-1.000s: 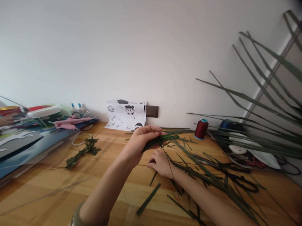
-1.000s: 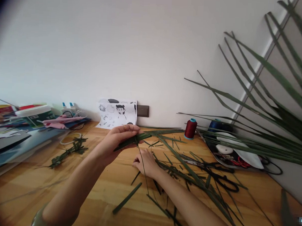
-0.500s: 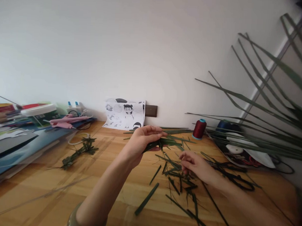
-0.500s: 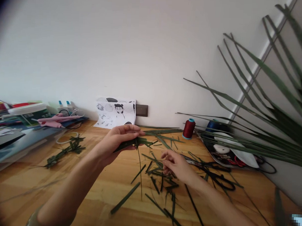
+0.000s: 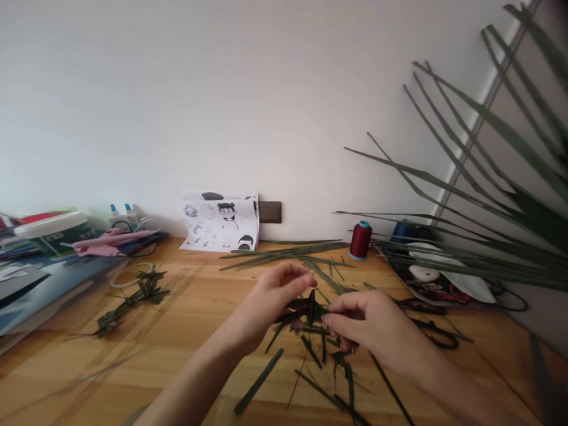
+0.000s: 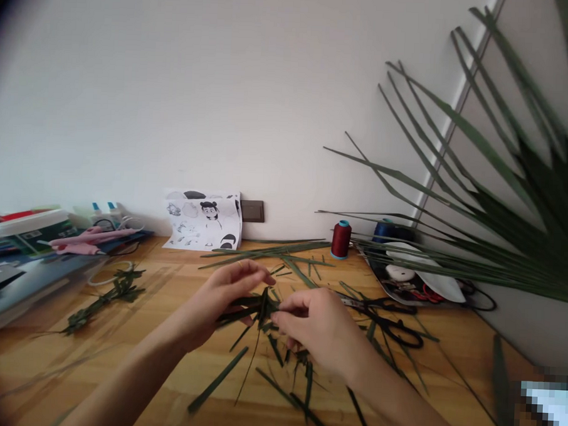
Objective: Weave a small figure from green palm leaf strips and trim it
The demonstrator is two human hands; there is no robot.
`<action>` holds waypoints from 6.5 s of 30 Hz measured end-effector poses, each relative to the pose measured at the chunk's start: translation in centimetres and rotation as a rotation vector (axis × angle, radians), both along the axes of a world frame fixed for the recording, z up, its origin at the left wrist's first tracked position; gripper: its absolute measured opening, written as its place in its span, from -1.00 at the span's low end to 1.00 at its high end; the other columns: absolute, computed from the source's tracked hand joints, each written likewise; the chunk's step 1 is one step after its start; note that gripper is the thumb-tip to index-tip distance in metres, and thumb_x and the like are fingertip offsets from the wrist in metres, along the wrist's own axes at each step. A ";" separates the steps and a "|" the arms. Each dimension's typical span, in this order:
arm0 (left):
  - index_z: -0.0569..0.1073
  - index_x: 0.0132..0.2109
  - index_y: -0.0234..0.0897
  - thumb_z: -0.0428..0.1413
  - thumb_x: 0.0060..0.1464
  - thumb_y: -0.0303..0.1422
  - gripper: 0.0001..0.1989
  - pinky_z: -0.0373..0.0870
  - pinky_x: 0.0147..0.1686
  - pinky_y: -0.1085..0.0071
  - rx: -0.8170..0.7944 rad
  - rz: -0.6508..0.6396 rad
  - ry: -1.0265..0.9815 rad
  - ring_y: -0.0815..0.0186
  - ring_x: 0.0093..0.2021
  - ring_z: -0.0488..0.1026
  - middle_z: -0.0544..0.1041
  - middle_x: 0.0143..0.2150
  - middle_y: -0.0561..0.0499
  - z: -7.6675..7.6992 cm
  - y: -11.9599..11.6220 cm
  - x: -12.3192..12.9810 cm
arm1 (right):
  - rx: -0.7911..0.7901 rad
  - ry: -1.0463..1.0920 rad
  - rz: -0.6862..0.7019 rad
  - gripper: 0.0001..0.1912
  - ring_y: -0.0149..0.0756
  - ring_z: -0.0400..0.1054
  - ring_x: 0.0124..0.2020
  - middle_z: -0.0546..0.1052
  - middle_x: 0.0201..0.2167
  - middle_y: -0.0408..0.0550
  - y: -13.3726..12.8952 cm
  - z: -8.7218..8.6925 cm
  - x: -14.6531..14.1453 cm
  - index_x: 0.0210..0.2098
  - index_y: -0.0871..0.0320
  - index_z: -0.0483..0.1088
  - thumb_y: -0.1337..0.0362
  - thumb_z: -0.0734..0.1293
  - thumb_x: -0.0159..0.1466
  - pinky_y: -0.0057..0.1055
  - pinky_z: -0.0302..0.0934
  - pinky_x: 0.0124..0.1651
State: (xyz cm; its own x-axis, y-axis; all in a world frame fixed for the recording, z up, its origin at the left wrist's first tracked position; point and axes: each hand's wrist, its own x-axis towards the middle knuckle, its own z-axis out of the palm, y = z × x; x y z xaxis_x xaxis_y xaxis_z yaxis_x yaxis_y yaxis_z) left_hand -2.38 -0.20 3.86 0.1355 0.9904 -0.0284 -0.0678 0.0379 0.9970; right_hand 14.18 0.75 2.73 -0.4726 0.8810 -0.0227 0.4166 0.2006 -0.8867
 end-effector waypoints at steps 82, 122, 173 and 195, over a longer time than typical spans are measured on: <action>0.48 -0.45 -0.35 0.22 -0.24 -0.54 -0.90 0.28 -0.32 0.53 -0.157 0.093 -0.392 0.44 -0.41 0.38 0.48 -0.46 0.05 -1.7 -2.0 3.7 | 0.893 -0.172 -0.202 -0.81 -0.41 0.39 -0.51 0.54 -0.48 -0.22 -2.3 0.8 2.4 -0.38 0.13 0.47 0.44 0.26 0.07 -0.49 0.23 -0.43; 0.48 -0.45 -0.39 0.20 -0.18 -0.55 -0.94 0.37 -0.37 0.57 -0.090 0.178 -0.578 0.45 -0.48 0.44 0.53 -0.50 0.03 -3.0 -1.4 4.0 | 1.559 -0.439 -0.058 -0.78 -0.19 0.30 -0.12 0.48 -0.21 0.02 -1.8 0.3 2.9 -0.19 0.23 0.37 0.45 0.22 0.16 -0.21 0.11 0.05; 0.45 -0.47 -0.31 0.22 -0.22 -0.54 -0.90 0.33 -0.38 0.52 -0.142 0.093 -0.513 0.44 -0.45 0.40 0.48 -0.47 0.07 -1.2 -3.5 4.1 | 0.766 -0.159 -0.181 -0.78 -0.39 0.39 -0.55 0.53 -0.56 -0.22 -3.2 1.6 2.4 -0.32 0.05 0.47 0.36 0.21 0.14 -0.50 0.23 -0.53; 0.46 -0.43 -0.36 0.15 -0.15 -0.60 -0.90 0.34 -0.43 0.57 -0.182 -0.005 -0.531 0.48 -0.45 0.36 0.47 -0.46 0.07 -1.2 -3.4 3.9 | 0.650 -0.293 -0.102 -0.77 -0.48 0.20 -0.66 0.38 -0.68 -0.30 -4.0 2.8 2.7 -0.56 0.07 0.36 0.39 0.17 0.16 -0.52 0.02 -0.58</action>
